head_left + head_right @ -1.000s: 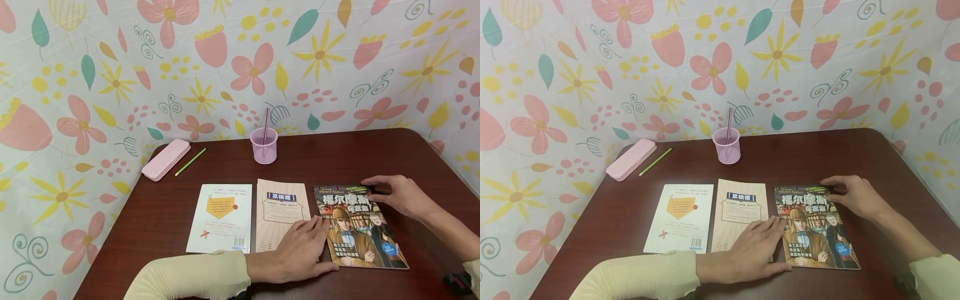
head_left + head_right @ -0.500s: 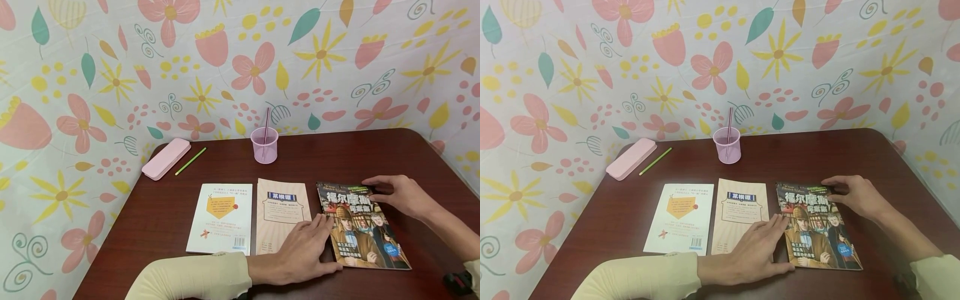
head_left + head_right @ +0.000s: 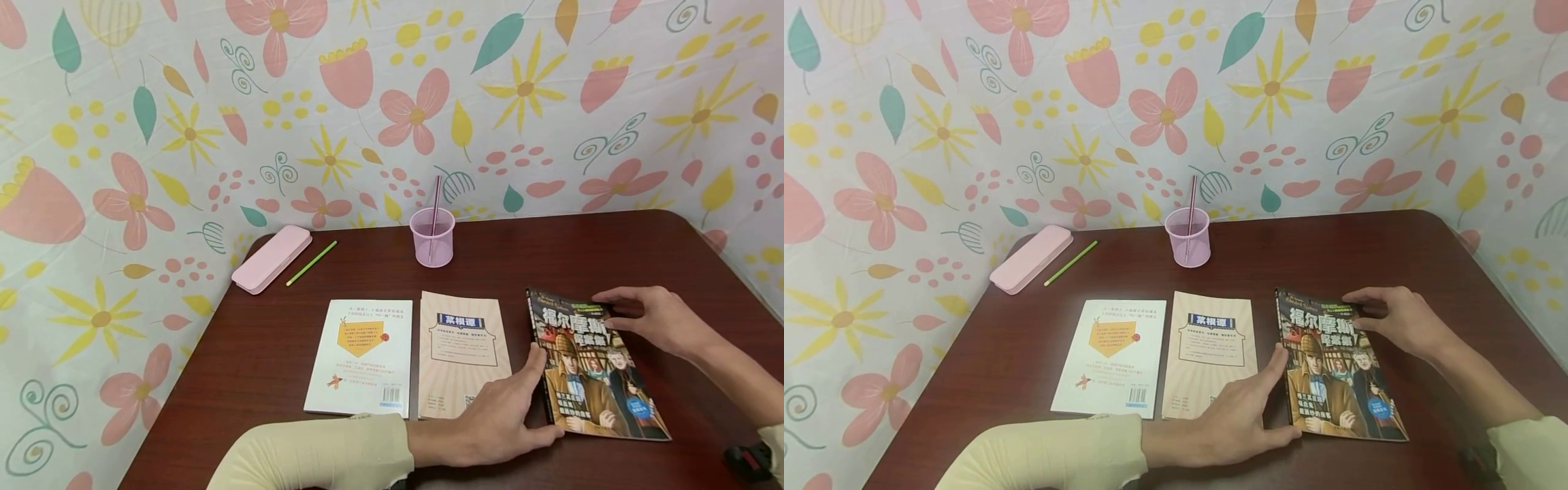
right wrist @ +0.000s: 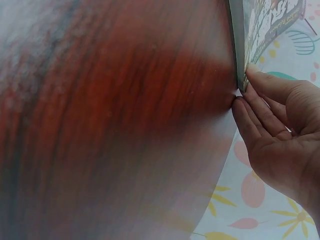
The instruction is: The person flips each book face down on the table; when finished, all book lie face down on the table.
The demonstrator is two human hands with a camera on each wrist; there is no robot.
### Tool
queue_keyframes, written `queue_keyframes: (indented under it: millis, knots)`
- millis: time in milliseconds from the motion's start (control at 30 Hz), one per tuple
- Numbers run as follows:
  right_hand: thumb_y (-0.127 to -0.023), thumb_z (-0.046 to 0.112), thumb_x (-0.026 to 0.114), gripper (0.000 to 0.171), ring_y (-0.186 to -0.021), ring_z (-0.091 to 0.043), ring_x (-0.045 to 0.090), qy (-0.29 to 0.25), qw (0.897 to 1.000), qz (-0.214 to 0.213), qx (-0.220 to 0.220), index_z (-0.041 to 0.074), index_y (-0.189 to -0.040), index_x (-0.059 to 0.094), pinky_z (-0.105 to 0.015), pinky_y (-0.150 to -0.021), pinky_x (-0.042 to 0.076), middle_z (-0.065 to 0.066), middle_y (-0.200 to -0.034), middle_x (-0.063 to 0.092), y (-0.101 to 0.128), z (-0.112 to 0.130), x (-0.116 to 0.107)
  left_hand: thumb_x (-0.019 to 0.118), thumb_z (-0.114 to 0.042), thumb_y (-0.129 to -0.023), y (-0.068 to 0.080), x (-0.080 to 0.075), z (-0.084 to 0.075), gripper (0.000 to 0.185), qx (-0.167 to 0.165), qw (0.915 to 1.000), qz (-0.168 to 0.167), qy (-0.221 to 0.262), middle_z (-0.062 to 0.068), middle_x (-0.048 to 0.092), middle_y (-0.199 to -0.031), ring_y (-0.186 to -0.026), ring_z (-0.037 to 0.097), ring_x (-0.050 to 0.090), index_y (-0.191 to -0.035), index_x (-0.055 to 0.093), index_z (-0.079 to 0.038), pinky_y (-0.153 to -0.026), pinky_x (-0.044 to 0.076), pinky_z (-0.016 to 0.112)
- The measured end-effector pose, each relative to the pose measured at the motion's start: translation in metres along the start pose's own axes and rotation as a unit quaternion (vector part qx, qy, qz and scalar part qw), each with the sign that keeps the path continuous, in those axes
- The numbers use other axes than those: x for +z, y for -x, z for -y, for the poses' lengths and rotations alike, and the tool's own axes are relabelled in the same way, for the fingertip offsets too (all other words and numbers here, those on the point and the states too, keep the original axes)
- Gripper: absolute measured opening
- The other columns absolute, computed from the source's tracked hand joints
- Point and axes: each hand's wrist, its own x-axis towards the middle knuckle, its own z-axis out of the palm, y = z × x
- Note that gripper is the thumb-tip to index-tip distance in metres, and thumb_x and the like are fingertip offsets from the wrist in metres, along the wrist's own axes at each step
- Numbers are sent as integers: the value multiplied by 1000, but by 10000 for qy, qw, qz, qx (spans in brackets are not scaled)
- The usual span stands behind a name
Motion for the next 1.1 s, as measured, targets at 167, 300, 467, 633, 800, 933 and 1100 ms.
queue_keyframes:
  millis: [167, 300, 467, 633, 800, 933, 1100]
  knots:
    - [-93, 5, 82, 41, -112, -53, 65, 38, 10000, -32, -8, -3, -131, 71, -19, -69, 55, -35, -130, 65, 1, 0, 0, 77, -44, -98, -1, 0, -1, 107, -53, 9990, -129, 427, 13, 34, -168, -148, 13, 40, -169, 9, 0, -116, 32, 15]
    - [-93, 6, 83, 40, -109, -47, 69, 69, 9999, -77, -33, -1, -130, 72, -19, -68, 54, -33, -128, 67, 0, -1, 0, 81, -37, -96, -3, 0, 0, 108, -180, 9912, -122, 1306, 17, 38, -164, -145, 7, 43, -167, 12, 5, -117, 29, 16]
    - [-93, 8, 83, 40, -107, -41, 71, 69, 10000, -54, 5, 0, -131, 72, -18, -69, 54, -32, -129, 67, 0, -1, 0, 86, -27, -93, -4, 0, -1, 106, -470, 9655, -150, 2558, 17, 25, -169, -141, 3, 44, -166, 17, 6, -116, 31, 18]
    - [-94, 7, 81, 41, -113, -50, 66, -9, 10000, 40, 79, -2, -133, 71, -18, -69, 55, -34, -131, 66, 0, 0, -1, 87, -22, -91, -4, 1, -4, 101, -775, 9453, -120, 3166, 9, 45, -159, -130, -1, 54, -166, 24, 4, -113, 36, 18]
    - [-95, 7, 80, 41, -115, -52, 65, -71, 9999, 112, 105, -3, -134, 70, -18, -69, 55, -34, -131, 65, 0, 1, -1, 88, -19, -90, -4, 2, -5, 98, -827, 9380, -83, 3365, 3, 56, -151, -121, -3, 60, -166, 29, 0, -107, 39, 14]
    - [-95, 7, 80, 41, -113, -44, 69, -52, 9999, 95, 98, 0, -134, 71, -19, -70, 56, -33, -132, 66, 0, 0, -1, 88, -18, -89, -4, 2, -5, 91, -1008, 9324, -36, 3472, 0, 66, -140, -112, -5, 64, -164, 37, -5, -102, 43, 12]
    - [-96, 5, 78, 41, -114, -45, 68, -175, 9997, 154, 85, -2, -135, 69, -19, -70, 57, -35, -133, 64, 1, -1, 0, 87, -21, -90, -3, 2, -3, 81, -1227, 9289, 88, 3492, -5, 72, -130, -102, -10, 66, -158, 45, -9, -100, 46, 14]
